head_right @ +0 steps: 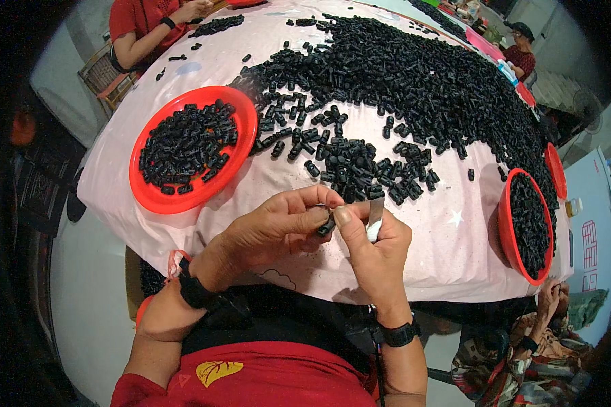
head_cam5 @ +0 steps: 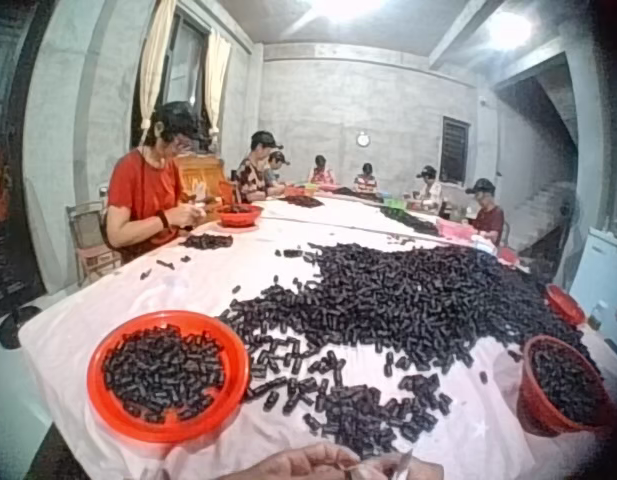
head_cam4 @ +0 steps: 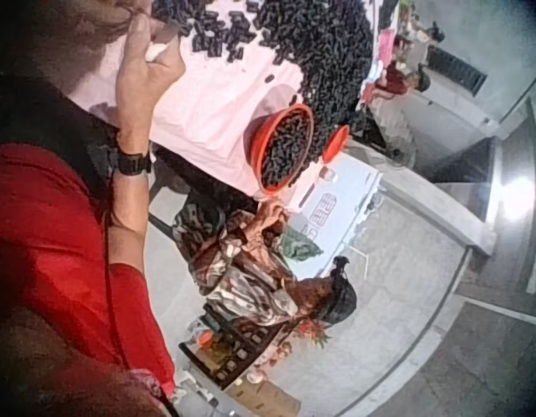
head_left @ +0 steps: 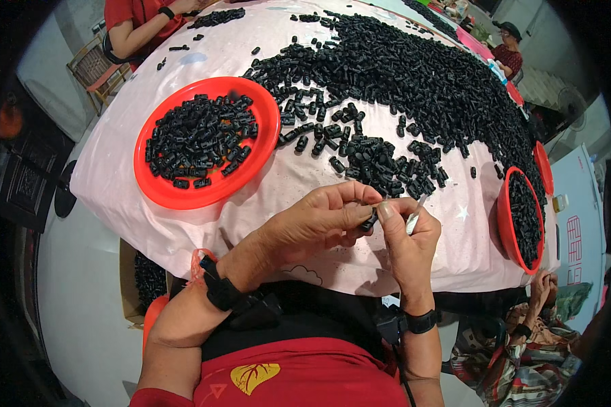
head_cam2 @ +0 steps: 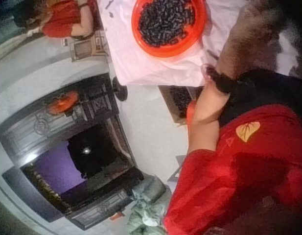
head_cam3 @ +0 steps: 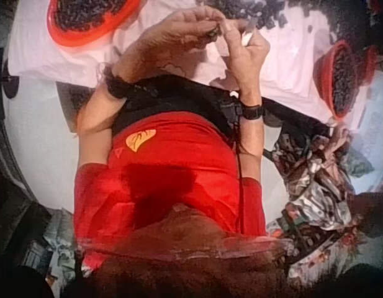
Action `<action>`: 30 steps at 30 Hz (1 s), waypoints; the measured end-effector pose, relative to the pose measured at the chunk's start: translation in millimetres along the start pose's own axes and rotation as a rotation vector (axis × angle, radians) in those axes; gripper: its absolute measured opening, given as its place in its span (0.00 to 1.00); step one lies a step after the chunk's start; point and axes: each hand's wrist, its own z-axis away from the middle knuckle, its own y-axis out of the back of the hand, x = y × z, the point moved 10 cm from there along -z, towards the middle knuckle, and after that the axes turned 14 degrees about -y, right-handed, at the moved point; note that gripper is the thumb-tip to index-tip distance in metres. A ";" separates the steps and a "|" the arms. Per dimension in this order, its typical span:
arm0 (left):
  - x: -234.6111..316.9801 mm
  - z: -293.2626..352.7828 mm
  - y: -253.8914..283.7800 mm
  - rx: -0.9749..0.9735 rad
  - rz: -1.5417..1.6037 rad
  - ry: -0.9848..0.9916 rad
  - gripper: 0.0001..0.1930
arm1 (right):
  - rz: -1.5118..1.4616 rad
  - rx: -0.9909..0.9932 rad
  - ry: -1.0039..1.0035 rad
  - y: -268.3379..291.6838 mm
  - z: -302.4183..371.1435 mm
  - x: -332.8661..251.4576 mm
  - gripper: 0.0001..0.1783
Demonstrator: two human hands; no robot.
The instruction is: Assembling small black plastic components by hand at a production table.
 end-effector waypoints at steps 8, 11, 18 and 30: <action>0.7 -1.6 10.3 0.008 -0.025 -0.062 0.13 | 0.167 -0.078 -0.022 -6.0 3.8 -6.2 0.11; -0.9 -1.9 8.5 -0.006 -0.026 -0.055 0.13 | 0.325 -0.130 -0.023 -17.4 3.5 1.3 0.15; 3.0 -3.3 7.9 -0.050 -0.062 -0.086 0.13 | 0.370 -0.125 0.028 -18.6 2.0 3.1 0.19; 1.0 -2.2 12.4 -0.009 -0.150 -0.063 0.12 | 0.417 -0.084 0.034 -17.0 1.9 1.3 0.20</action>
